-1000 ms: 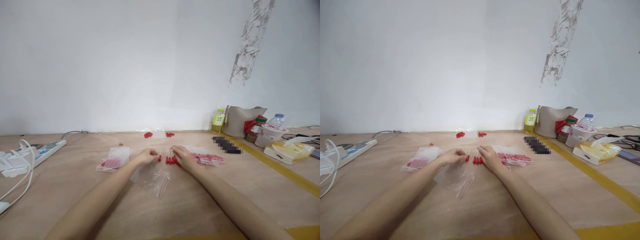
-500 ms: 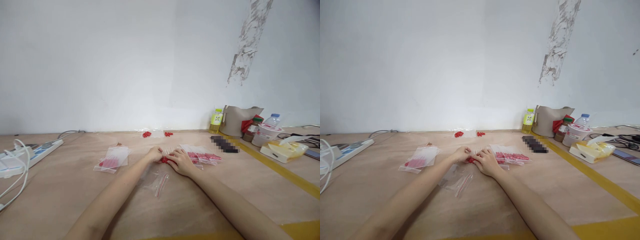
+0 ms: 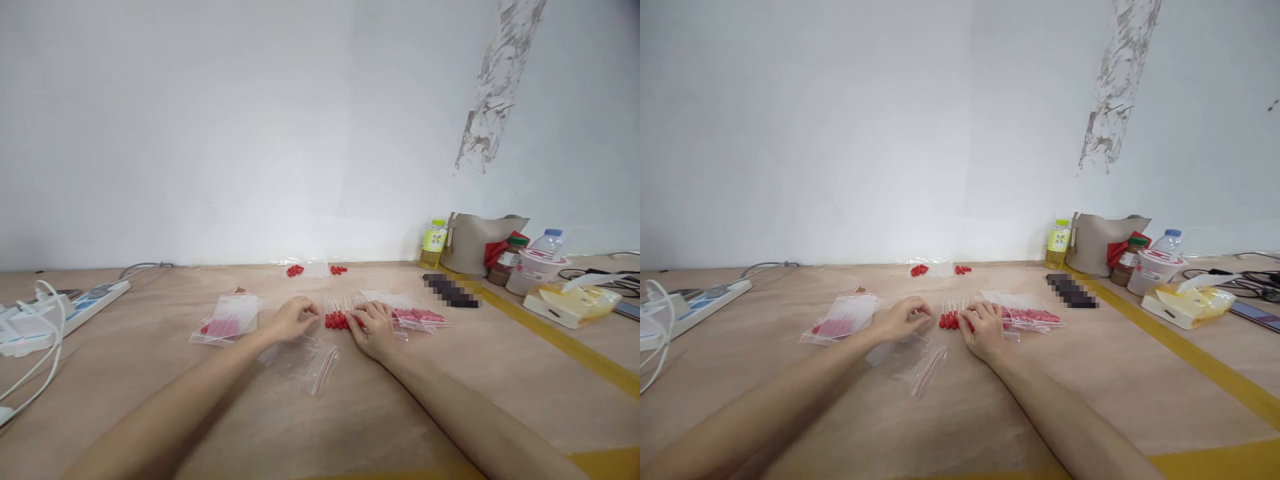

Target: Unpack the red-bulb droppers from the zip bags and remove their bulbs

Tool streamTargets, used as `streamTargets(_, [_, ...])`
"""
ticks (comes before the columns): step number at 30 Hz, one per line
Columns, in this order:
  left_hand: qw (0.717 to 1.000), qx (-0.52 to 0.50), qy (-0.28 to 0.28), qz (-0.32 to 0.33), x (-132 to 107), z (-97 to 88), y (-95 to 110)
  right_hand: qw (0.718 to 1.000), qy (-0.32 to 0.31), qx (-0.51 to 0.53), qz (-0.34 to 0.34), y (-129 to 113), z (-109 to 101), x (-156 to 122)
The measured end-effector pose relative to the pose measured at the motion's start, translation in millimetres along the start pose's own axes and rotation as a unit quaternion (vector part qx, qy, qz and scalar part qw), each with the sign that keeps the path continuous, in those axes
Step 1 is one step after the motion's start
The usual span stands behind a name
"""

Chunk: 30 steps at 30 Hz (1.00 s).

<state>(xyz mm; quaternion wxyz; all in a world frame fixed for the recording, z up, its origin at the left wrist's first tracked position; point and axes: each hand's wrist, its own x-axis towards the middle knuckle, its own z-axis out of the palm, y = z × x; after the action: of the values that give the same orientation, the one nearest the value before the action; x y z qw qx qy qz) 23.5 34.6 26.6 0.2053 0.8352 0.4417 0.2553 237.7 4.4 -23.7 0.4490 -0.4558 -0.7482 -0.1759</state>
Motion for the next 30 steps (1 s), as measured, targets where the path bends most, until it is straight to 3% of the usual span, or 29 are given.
streamTargets(4, [0.992,0.059,-0.051,0.104,-46.7,-8.3,8.7,0.992,-0.058,0.075,-0.079,-8.3,-9.5,-5.6])
streamTargets(9, [0.965,0.142,-0.177,0.134,-78.7,0.7,2.7,0.942,-0.216,0.165,-0.195,-24.3,-28.1,-10.5])
streamTargets(11, [0.966,0.147,-0.183,0.113,-80.2,4.5,-0.3,0.919,-0.269,0.182,-0.222,-29.7,-30.4,-12.4])
streamTargets(14, [0.981,0.124,-0.133,0.065,-74.2,4.8,0.2,0.901,-0.309,0.199,-0.229,-33.2,-28.9,-14.1])
streamTargets(17, [0.991,0.107,-0.073,0.034,-60.9,-0.8,2.0,0.899,-0.312,0.210,-0.224,-33.6,-27.9,-13.7])
streamTargets(19, [0.991,0.110,-0.069,0.030,-49.1,-4.9,0.0,0.901,-0.304,0.212,-0.224,-33.4,-29.0,-13.0])
streamTargets(23, [0.986,0.089,-0.138,0.027,-26.7,-5.7,-9.1,0.917,-0.262,0.208,-0.219,-29.9,-30.3,-13.2])
streamTargets(27, [0.973,0.054,-0.222,-0.031,-20.8,-4.1,-9.7,0.935,-0.211,0.195,-0.209,-22.4,-26.8,-15.1])
streamTargets(30, [0.974,0.057,-0.212,-0.054,-25.6,-16.9,-10.9,0.946,-0.176,0.184,-0.200,-18.9,-24.1,-15.7])
